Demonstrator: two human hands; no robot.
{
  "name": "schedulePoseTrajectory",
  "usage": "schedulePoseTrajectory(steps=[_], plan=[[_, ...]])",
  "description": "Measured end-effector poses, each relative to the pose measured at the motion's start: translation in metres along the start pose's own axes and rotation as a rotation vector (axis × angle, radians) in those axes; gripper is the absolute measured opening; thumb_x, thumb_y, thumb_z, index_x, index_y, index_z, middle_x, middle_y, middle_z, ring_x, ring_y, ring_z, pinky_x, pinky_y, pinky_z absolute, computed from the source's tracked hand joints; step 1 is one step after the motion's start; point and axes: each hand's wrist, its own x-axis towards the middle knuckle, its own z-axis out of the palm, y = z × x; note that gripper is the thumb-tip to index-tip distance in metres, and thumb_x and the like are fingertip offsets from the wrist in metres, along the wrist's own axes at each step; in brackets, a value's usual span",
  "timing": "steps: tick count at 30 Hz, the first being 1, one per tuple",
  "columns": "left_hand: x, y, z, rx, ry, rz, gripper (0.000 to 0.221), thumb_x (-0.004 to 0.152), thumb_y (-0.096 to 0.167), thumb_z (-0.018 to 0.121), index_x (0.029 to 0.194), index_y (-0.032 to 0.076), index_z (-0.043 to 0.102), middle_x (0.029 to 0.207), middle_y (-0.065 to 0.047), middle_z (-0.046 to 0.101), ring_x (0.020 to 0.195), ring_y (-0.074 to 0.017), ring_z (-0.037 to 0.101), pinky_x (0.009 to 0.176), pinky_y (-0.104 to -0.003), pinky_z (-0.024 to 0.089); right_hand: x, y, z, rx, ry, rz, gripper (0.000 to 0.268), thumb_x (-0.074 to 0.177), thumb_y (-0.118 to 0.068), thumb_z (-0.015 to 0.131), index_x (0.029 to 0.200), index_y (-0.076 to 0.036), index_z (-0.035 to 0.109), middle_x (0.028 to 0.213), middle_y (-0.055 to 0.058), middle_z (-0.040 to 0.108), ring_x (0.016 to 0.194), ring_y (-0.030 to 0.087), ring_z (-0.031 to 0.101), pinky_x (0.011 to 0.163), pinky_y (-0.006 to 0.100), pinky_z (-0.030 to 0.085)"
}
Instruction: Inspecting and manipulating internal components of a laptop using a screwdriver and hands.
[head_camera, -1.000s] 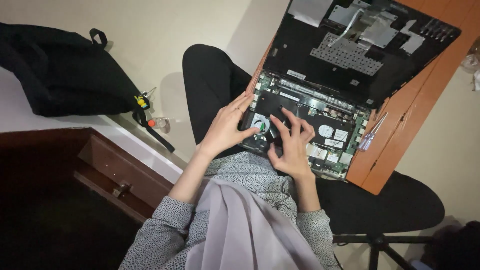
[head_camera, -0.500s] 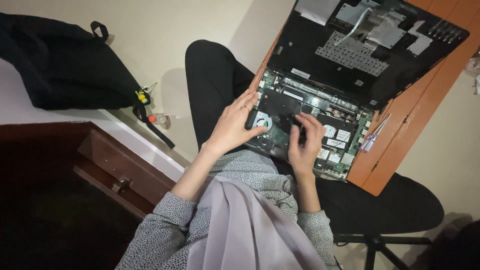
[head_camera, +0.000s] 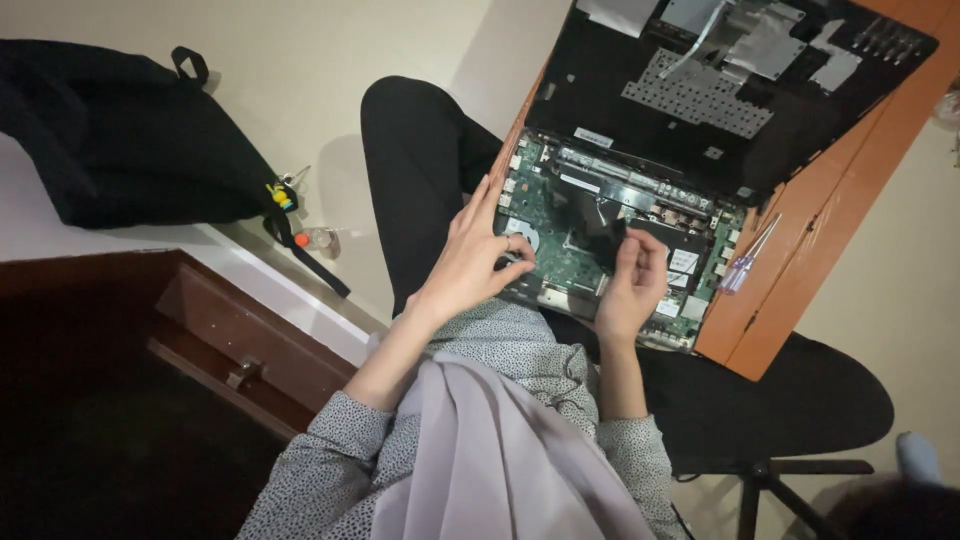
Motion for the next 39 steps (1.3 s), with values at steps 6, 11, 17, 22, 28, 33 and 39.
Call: schedulePoseTrajectory(steps=[6,11,17,22,28,33,39], plan=[[0.002,-0.009,0.015,0.044,0.034,-0.037,0.007,0.090,0.022,0.073,0.093,0.015,0.076,0.162,-0.032,0.012,0.152,-0.0515,0.007,0.108,-0.073,0.027,0.011,0.033,-0.015,0.431,0.082,0.091,0.018,0.109,-0.015,0.056,0.124,-0.006,0.054,0.104,0.003,0.069,0.100,0.010,0.068,0.095,0.030,0.060],[0.001,-0.005,0.008,-0.006,0.058,-0.054,0.009,0.095,0.019,0.068,0.094,0.011,0.072,0.160,-0.029,0.021,0.151,-0.0500,0.013,0.107,-0.072,0.029,0.017,0.026,-0.017,0.558,0.119,0.218,0.019,0.108,-0.021,0.057,0.123,-0.010,0.054,0.116,0.004,0.070,0.106,0.013,0.070,0.099,0.034,0.063],[0.003,-0.012,0.013,-0.023,0.032,-0.082,0.016,0.094,0.030,0.070,0.096,0.014,0.071,0.163,-0.023,0.017,0.153,-0.0477,0.007,0.111,-0.073,0.021,0.020,-0.019,-0.016,0.633,0.119,0.400,0.017,0.104,-0.018,0.062,0.120,-0.013,0.059,0.105,0.002,0.072,0.100,0.013,0.074,0.093,0.028,0.062],[0.005,0.017,0.017,0.145,0.076,-0.057,0.025,0.086,0.029,0.080,0.105,0.015,0.071,0.165,-0.024,0.010,0.149,-0.0545,-0.007,0.107,-0.082,0.007,0.022,-0.028,-0.012,0.630,0.110,0.419,0.016,0.104,-0.021,0.062,0.119,-0.014,0.061,0.105,0.000,0.073,0.102,0.012,0.074,0.094,0.027,0.061],[0.004,0.028,0.038,0.195,0.085,0.024,0.011,0.084,0.023,0.080,0.091,0.017,0.074,0.168,-0.010,0.017,0.151,-0.0500,-0.009,0.102,-0.086,0.001,0.023,-0.026,-0.015,0.657,0.088,0.440,0.017,0.104,-0.022,0.061,0.119,-0.014,0.061,0.105,0.001,0.073,0.104,0.012,0.073,0.097,0.029,0.061],[0.005,0.034,0.050,0.181,0.088,0.044,0.005,0.085,0.023,0.079,0.087,0.019,0.076,0.168,-0.006,0.020,0.153,-0.0464,-0.007,0.101,-0.086,-0.001,0.024,-0.016,-0.018,0.679,0.074,0.428,0.017,0.105,-0.021,0.060,0.120,-0.014,0.061,0.106,0.003,0.074,0.104,0.014,0.073,0.098,0.030,0.061],[0.011,0.041,0.064,0.149,0.085,0.060,0.006,0.082,0.019,0.080,0.088,0.016,0.078,0.166,-0.007,0.025,0.152,-0.0473,-0.004,0.101,-0.084,0.001,0.022,-0.009,-0.023,0.671,0.036,0.406,0.018,0.106,-0.023,0.058,0.122,-0.013,0.059,0.106,0.004,0.072,0.107,0.013,0.071,0.105,0.032,0.058]])
